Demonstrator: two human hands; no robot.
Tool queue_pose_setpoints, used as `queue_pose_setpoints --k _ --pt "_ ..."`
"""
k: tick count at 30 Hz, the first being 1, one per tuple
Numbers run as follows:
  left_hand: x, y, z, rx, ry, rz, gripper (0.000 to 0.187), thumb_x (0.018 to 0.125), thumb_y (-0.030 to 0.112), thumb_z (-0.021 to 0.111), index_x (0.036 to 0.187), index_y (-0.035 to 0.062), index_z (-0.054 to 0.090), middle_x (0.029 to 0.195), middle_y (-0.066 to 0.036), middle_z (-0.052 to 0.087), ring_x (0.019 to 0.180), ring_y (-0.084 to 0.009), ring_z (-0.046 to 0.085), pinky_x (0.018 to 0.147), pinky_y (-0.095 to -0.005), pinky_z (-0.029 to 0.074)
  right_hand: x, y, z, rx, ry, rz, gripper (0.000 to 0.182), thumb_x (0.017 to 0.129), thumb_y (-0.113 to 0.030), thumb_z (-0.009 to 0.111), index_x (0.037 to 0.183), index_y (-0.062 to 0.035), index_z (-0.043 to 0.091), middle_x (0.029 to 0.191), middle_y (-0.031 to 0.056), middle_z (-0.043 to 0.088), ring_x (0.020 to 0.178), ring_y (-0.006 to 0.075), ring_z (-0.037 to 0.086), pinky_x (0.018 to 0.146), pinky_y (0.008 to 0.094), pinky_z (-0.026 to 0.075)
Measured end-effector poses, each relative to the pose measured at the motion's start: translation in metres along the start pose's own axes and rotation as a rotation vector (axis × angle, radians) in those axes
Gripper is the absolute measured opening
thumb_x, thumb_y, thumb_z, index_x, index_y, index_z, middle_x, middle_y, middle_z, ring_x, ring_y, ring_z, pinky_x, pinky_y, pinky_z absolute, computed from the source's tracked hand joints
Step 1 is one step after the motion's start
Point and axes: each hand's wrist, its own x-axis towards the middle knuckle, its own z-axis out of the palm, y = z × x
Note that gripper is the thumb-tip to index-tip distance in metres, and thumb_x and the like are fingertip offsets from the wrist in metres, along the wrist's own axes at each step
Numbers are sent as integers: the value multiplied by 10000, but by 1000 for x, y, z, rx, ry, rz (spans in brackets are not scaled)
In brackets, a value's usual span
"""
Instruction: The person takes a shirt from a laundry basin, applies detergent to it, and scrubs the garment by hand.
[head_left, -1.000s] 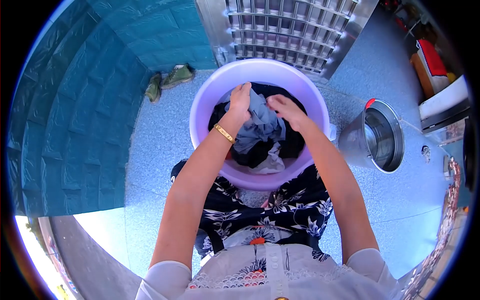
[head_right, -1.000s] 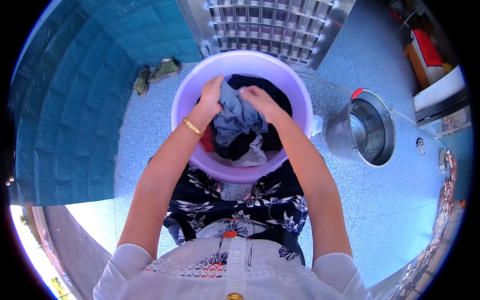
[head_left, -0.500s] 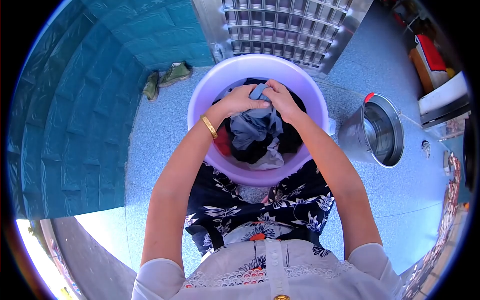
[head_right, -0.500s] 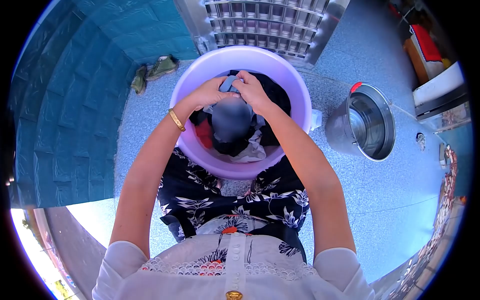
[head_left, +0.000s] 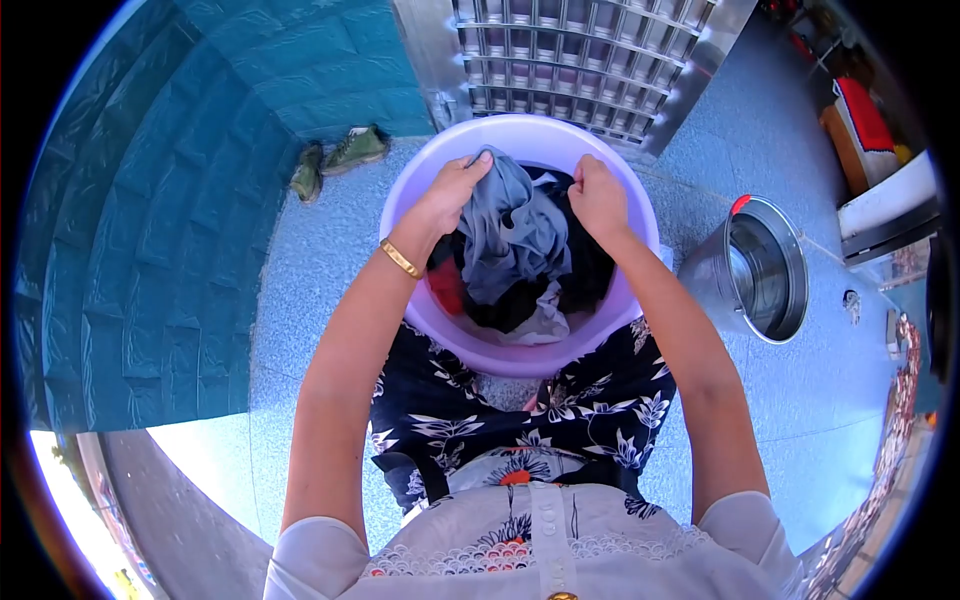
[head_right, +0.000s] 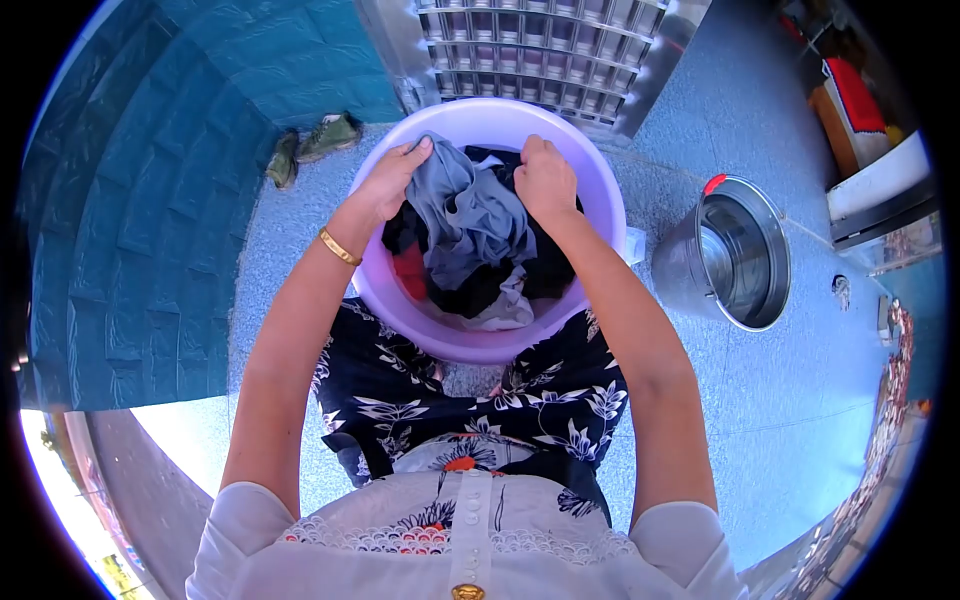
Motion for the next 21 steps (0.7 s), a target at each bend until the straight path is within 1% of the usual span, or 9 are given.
queue_pose_setpoints --k 2,4,6,8,10,13,14,16,21 --pt "2 5 0 -49 24 -28 326 852 311 472 1001 21 494 906 -74 560 783 -164 555 703 -321 462 0 14 7 84 219 24 244 653 -112 581 839 -16 454 840 183 538 831 344 521 701 411 419" --pt "1 11 4 -193 41 -51 285 866 300 443 951 34 499 855 -71 557 766 -177 556 689 -330 470 0 3 -3 215 6 199 333 670 -193 627 914 -21 480 885 155 543 838 302 522 713 374 416" --pt "-2 15 15 -238 17 -82 270 875 290 423 952 40 493 834 -73 553 748 -186 556 677 -336 477 -9 -18 -7 911 -702 601 492 652 -281 682 1018 -19 484 919 111 541 864 234 509 736 323 406" --pt "-8 16 30 -315 -44 -56 271 876 293 420 958 45 491 831 -76 555 736 -187 558 671 -333 480 -31 -22 37 995 -617 292 443 726 -287 622 1048 -32 458 945 80 544 869 193 514 803 330 371" --pt "-16 24 39 -304 -59 -38 289 866 306 440 963 39 494 866 -84 558 759 -188 563 689 -328 479 -36 -34 32 994 -568 377 341 792 -231 502 1048 -9 458 990 121 537 918 230 519 848 400 364" --pt "-17 36 24 -43 -258 -68 434 770 366 576 996 2 506 958 -123 570 855 -212 574 734 -322 468 -20 -21 25 1693 -222 1147 296 801 -71 314 1047 12 456 1042 157 521 995 295 501 883 499 355" --pt "-19 34 14 -42 -256 -66 434 770 366 576 996 2 506 958 -123 570 855 -212 574 734 -322 468 -18 -19 15 1806 -151 1079 283 807 -92 318 1027 11 462 1028 160 521 997 295 498 871 497 371" --pt "-18 19 -7 1321 -208 634 481 714 315 623 1050 -4 496 955 -136 584 902 -241 566 762 -317 449 -11 -22 -12 1807 -192 1066 278 814 -104 279 969 26 469 1009 172 524 945 300 523 842 466 408" --pt "-5 -6 -14 1625 -105 23 484 729 263 605 1129 28 469 1005 -120 574 974 -228 530 822 -327 405 5 -5 -35 1876 -713 627 298 711 -80 553 987 9 488 966 121 550 894 207 549 816 347 436"
